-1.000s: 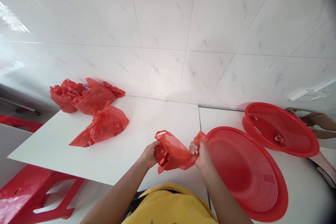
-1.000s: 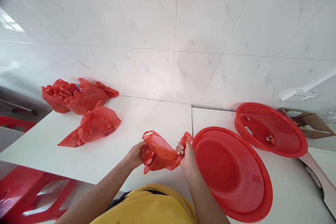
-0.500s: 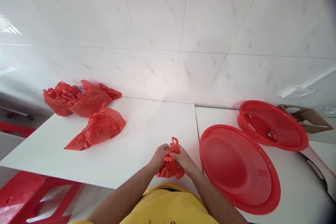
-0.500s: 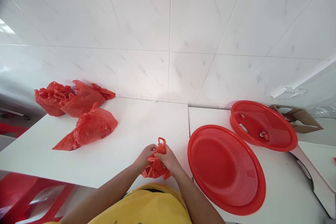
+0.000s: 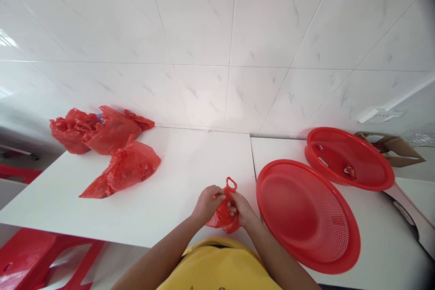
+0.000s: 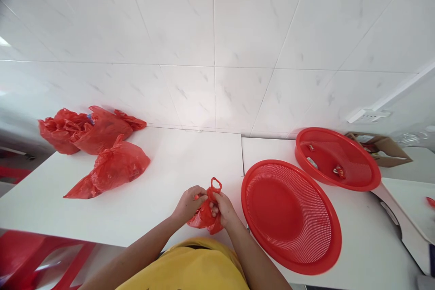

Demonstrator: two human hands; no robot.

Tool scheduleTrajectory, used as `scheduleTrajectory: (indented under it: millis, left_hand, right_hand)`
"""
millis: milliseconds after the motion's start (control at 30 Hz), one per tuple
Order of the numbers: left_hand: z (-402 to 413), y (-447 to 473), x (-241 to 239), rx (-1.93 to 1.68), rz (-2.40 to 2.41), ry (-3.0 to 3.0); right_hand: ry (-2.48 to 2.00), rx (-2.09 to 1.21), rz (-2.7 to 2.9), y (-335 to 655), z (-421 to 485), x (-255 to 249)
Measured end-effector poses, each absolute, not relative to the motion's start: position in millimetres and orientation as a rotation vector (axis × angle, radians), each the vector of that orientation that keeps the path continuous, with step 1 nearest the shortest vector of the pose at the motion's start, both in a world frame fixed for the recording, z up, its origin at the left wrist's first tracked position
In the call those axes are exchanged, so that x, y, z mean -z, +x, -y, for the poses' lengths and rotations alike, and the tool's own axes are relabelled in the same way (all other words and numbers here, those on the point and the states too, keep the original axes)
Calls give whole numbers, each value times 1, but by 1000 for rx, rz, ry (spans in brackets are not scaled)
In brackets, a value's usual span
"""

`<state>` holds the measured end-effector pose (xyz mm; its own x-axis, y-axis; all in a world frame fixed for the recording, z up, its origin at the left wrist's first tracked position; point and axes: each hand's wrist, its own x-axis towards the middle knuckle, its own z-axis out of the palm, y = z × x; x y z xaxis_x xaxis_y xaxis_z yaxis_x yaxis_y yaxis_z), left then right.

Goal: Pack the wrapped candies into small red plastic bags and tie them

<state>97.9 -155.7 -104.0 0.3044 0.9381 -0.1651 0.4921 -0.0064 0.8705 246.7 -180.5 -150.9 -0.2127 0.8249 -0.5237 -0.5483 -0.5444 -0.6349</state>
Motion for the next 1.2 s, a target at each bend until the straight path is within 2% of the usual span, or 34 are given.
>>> scheduleTrajectory:
  millis: [133,233,333,633,767,867,1000,1200]
  left_hand:
    - [153,91,110,-583,-1467,1638]
    - [155,93,107,-702,-1398,1775]
    - [156,101,104,-649,-1272,1878]
    - [143,94,133,-502,-1512,1672]
    - [143,94,135,-532,-1302,1563]
    - [143,96,133,-486,-1072,1309]
    - [141,94,127,-504,-1126,1222]
    - [144,93,120,-484,-1234,1263]
  right_hand:
    - [-1057,-1927,261,256,180,155]
    - [-1031,-1927,288,257,181,159]
    - [-962,-1937,321,252,182,162]
    - [-776,-2022,186,261,186,159]
    - [-634,-2067,274,262,188,156]
    - [-752,-2024,467,265,186,152]
    - [-1045,-1907,698,272,180,144]
    - [-1574,-1418,1091,264,173,149]
